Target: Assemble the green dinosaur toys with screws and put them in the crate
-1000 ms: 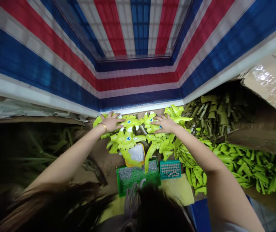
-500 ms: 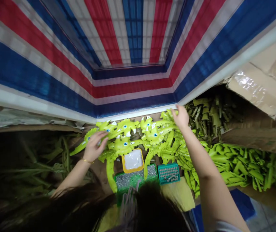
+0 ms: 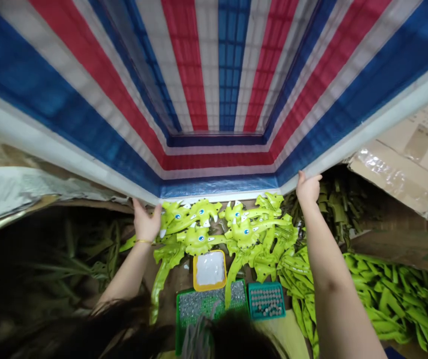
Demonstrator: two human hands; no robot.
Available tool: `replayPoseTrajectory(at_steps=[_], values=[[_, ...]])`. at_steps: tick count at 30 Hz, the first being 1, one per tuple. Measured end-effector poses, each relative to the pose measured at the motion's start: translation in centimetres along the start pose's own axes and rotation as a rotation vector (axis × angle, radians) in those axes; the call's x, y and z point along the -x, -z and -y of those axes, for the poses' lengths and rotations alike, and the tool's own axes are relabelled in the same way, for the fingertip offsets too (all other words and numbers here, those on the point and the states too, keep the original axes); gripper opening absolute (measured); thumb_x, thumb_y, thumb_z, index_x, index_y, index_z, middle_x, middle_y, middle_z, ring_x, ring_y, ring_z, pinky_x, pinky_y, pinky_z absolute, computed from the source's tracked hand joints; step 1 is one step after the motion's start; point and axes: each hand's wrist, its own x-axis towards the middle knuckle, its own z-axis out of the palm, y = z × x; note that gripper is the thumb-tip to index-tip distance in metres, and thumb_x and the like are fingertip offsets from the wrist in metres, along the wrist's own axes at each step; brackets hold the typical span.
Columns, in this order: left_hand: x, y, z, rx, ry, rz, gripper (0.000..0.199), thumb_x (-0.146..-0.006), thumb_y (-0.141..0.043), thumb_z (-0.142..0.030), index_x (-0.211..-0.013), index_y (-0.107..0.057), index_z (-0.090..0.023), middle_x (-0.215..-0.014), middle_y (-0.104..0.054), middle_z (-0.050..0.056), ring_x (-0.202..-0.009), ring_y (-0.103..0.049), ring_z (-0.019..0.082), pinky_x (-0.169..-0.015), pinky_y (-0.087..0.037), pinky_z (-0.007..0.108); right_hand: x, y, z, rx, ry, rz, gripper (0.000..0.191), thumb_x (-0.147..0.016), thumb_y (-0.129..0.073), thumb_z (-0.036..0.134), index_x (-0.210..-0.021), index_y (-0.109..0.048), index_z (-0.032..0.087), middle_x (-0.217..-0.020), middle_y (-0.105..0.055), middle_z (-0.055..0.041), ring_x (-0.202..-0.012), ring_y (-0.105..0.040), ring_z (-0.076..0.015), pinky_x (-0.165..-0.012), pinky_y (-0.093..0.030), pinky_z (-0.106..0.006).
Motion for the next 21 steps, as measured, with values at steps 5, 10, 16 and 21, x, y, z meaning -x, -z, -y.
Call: replayPoseTrajectory(at_steps=[5,10,16,21], values=[[-1.4,0.4,-1.8,-0.147,-0.148,-0.042,0.081,-0.082,-0.06,-0.029,-0.147,-0.024,0.002,-0.151,-0.03,0.029,-0.145,-0.026,0.034,-0.12,-0.023,0.046,0.6,3.6,1.7,0.055,0.057,0.005,0.063,-0.087,-0.055,0.048,-0.125,-0.04,-0.001,-0.111,-0.061,-0.0343,-0.109,-0.062,-0.0423,-0.091,-0.048,-0.048],[-0.8,-1.4,-4.5,-0.33,-0.376,0.106,0.053,-0.088,-0.056,-0.038,-0.133,-0.055,-0.01,-0.155,-0.03,0.02,-0.147,-0.018,0.038,-0.121,-0.015,0.054,-2.0,7.3,5.7,0.078,0.074,-0.004,0.064,-0.084,-0.061,0.046,-0.128,-0.042,0.003,-0.121,-0.056,-0.035,-0.118,-0.057,-0.0408,-0.096,-0.044,-0.047],[1.4,-4.2,-5.6,-0.388,-0.462,0.31,0.062,-0.088,-0.059,-0.041,-0.145,-0.045,-0.021,-0.161,-0.019,0.011,-0.15,-0.004,0.036,-0.119,0.001,0.061,-5.5,9.9,9.6,0.027,0.14,-0.013,0.065,-0.084,-0.064,0.042,-0.131,-0.041,0.003,-0.13,-0.051,-0.0345,-0.126,-0.051,-0.0377,-0.101,-0.04,-0.045],[4.0,-4.4,-3.8,0.419,0.147,0.41,0.05,-0.067,-0.082,-0.028,-0.114,-0.067,-0.018,-0.139,-0.054,0.017,-0.139,-0.038,0.035,-0.119,-0.022,0.052,-7.4,10.0,10.7,-0.1,0.229,-0.018,0.058,-0.084,-0.064,0.033,-0.13,-0.044,0.004,-0.128,-0.054,-0.0306,-0.12,-0.054,-0.0301,-0.099,-0.039,-0.039]])
